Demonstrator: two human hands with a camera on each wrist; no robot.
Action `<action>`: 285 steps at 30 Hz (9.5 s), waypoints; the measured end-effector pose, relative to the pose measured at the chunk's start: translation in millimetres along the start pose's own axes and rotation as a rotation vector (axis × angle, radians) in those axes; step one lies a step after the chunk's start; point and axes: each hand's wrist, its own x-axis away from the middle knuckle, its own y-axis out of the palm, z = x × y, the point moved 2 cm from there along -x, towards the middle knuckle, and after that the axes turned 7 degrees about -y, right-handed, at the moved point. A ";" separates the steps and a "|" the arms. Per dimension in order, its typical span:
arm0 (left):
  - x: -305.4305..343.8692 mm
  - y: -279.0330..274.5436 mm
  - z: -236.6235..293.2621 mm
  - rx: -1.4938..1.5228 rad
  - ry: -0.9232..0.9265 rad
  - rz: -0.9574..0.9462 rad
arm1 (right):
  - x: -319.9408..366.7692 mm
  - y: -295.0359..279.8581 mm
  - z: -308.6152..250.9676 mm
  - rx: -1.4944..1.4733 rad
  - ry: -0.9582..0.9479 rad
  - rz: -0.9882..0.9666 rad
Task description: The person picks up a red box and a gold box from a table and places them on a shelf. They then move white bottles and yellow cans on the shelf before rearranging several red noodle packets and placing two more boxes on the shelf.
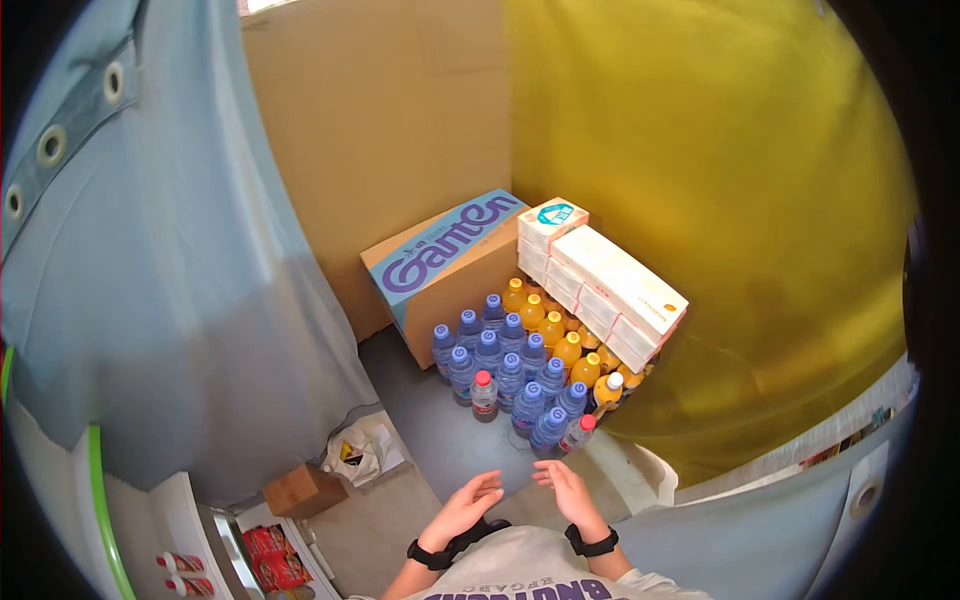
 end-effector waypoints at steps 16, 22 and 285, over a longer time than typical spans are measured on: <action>-76.6 2.8 34.7 -0.029 0.045 -0.256 | -33.3 -42.2 -15.5 -0.006 -0.038 0.251; -101.0 16.3 83.3 -0.036 0.064 -0.476 | -71.7 -81.2 -79.3 0.549 -0.467 0.437; 653.2 -305.5 -291.2 -0.353 -0.698 2.314 | 324.8 917.9 -6.7 0.278 -1.539 -1.703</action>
